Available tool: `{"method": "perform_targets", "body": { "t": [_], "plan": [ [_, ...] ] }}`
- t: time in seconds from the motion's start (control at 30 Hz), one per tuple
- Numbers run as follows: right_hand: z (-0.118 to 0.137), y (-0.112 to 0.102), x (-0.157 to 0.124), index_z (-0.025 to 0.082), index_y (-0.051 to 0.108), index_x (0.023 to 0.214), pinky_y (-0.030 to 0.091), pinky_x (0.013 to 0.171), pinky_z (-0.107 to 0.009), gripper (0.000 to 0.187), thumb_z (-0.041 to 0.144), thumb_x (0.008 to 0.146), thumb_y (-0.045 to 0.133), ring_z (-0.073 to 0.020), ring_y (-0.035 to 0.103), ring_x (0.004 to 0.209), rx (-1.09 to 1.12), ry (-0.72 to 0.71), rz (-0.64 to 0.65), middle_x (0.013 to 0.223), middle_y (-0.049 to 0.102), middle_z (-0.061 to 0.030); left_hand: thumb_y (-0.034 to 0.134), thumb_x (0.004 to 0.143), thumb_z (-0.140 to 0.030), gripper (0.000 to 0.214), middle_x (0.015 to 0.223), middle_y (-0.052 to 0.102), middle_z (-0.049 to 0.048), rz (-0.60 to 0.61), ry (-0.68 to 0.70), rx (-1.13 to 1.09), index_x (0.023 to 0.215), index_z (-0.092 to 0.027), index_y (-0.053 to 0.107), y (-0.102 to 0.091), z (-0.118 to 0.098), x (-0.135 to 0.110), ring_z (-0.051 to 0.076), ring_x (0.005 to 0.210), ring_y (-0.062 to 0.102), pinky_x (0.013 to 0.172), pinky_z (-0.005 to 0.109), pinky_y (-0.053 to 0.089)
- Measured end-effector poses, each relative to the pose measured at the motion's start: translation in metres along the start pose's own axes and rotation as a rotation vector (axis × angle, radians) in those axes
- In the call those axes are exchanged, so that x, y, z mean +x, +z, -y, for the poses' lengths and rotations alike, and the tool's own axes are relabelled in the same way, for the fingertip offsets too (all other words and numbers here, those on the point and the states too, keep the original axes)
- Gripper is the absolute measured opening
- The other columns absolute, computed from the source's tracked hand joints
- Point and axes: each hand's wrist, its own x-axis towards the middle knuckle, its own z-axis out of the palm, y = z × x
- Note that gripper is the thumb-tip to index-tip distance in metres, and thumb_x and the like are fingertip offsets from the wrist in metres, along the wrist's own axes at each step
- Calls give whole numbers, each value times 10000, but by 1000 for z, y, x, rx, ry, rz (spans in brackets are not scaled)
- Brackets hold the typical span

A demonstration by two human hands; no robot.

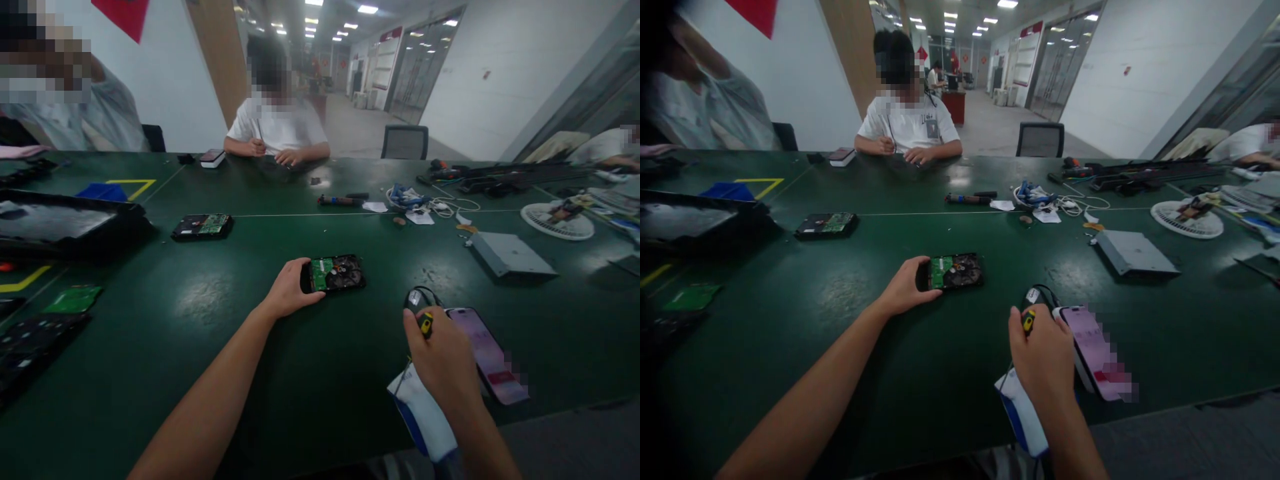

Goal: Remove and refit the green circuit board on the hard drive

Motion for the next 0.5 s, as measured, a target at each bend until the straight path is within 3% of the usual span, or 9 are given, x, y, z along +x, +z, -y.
{"method": "perform_targets", "body": {
  "t": [0.2, 0.4, 0.5],
  "plan": [
    [-38, -2, 13, 221, 564, 901, 418, 879, -448, 288, 447, 1013, 425, -349, 681, 930, -240, 96, 74, 912, 724, -144, 842, 745, -557, 899, 1437, 557, 148, -26, 21, 7, 1473, -196, 458, 4, 3, 1, 346, 1362, 542, 1183, 520, 452],
    [-52, 0, 27, 226, 587, 892, 432, 752, -394, 325, 478, 1008, 417, -311, 674, 823, -175, 137, 153, 868, 722, -125, 834, 758, -554, 887, 1441, 552, 147, -25, 31, 12, 1478, -205, 450, 4, 2, 0, 343, 1370, 532, 1187, 524, 446],
    [-41, -12, 26, 231, 591, 870, 429, 705, -380, 332, 510, 988, 455, -291, 657, 767, -98, 179, 39, 844, 713, -116, 835, 760, -548, 896, 1443, 548, 146, -20, 26, 9, 1489, -208, 439, 4, 2, 0, 340, 1364, 538, 1187, 523, 447]
  ]
}}
